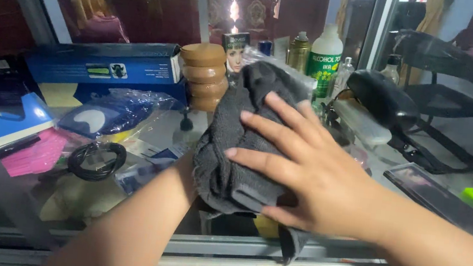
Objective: Cleaning and organizing various personal care and craft items on a glass display shelf using a black cloth.
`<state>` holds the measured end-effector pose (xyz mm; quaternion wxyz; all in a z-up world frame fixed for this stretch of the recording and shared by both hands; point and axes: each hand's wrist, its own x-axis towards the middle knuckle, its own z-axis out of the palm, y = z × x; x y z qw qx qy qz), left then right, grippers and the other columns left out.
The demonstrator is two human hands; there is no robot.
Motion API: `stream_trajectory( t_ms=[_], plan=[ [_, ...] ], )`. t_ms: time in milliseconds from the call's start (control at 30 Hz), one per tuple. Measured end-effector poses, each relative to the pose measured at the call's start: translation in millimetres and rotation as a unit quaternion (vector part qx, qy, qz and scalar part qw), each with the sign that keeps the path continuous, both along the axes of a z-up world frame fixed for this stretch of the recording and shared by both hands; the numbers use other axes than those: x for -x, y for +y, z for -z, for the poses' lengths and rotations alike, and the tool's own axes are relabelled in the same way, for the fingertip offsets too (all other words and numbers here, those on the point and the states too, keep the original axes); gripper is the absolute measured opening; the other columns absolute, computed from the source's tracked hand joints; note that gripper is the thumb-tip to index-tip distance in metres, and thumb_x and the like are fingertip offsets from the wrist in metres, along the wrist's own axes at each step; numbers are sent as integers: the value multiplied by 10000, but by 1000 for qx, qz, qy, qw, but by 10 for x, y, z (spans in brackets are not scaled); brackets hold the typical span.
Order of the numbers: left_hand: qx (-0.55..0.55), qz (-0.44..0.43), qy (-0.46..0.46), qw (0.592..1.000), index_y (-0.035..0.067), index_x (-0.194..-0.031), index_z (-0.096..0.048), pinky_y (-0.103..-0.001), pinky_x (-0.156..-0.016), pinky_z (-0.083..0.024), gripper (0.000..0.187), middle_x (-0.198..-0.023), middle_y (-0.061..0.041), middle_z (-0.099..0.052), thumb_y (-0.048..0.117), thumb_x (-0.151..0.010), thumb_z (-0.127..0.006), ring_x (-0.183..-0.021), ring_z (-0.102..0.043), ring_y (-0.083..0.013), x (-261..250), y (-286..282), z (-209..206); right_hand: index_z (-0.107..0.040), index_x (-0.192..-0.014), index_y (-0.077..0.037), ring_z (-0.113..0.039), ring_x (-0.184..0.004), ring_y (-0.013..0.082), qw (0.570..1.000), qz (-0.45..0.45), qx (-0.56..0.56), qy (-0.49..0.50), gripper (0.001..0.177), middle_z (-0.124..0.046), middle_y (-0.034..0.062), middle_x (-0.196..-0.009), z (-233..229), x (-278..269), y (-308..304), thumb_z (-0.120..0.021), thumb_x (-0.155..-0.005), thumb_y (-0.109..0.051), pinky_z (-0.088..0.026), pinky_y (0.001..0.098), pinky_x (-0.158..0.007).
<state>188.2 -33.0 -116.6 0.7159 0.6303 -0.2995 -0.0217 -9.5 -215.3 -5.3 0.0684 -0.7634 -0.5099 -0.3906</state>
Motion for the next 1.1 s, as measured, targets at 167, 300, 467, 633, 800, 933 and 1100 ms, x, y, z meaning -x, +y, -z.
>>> stream_trajectory(
  t_ms=[167,300,467,633,800,933,1100],
  plan=[
    [-10,44,-5,999,62,-1405,-557,-345,-1004,-524,454,-1377,-130,-644,305,-1027,-488,-1217,-625,-212,169,126,-65,-486,-1496,-281,-231,-1496,550,997,74,-13,12,1054,-285,186,-1647,78,-98,19,-917,-534,-266,-316,587,-1129],
    [-132,-72,-11,989,85,-1390,-565,-338,-998,-523,433,-1348,-96,-656,287,-1010,-522,-1206,-631,-189,372,134,-251,-476,-1517,-236,-365,-1481,457,978,52,-92,181,991,-308,195,-1658,16,-166,-60,-848,-606,-120,-399,493,-1127],
    [35,75,-166,983,6,-1323,-558,-356,-1069,-497,508,-1314,-86,-644,143,-869,-741,-1210,-611,-215,173,29,-68,-465,-1484,-92,-527,-1371,370,965,37,-145,214,878,-499,185,-1483,54,-533,-393,-780,-667,-33,-412,432,-1133],
    [-129,-130,30,983,-51,-1131,-684,-311,-797,-445,532,-943,-56,-580,444,-1108,-489,-875,-503,-164,1022,-65,-618,-468,-1441,-14,-610,-1219,226,921,172,-228,267,769,-627,153,-1326,-17,-700,-631,-826,-778,-168,-463,350,-1031],
    [-80,-102,40,991,18,-1308,-611,-360,-838,-498,382,-1135,-128,-702,224,-1002,-509,-966,-599,-218,521,-48,-90,-462,-1474,-52,-665,-1169,220,899,84,-261,341,745,-698,124,-1276,-24,-555,-534,-768,-821,-240,-496,341,-1010],
    [68,53,-100,991,-3,-1412,-497,-356,-1074,-487,481,-1373,-152,-601,181,-979,-596,-1238,-577,-242,464,-25,-106,-518,-1476,-55,-651,-1269,281,971,3,-132,199,757,-661,145,-1385,-72,-382,-429,-795,-793,-225,-470,386,-1094],
    [247,176,130,944,29,-1424,-492,-411,-1059,-495,475,-1381,-196,-598,219,-990,-460,-1240,-590,-308,263,112,-321,-514,-1473,-80,-529,-1327,378,990,-10,-69,126,882,-566,177,-1437,-89,-157,-205,-882,-699,-288,-423,477,-1111]
  ],
)
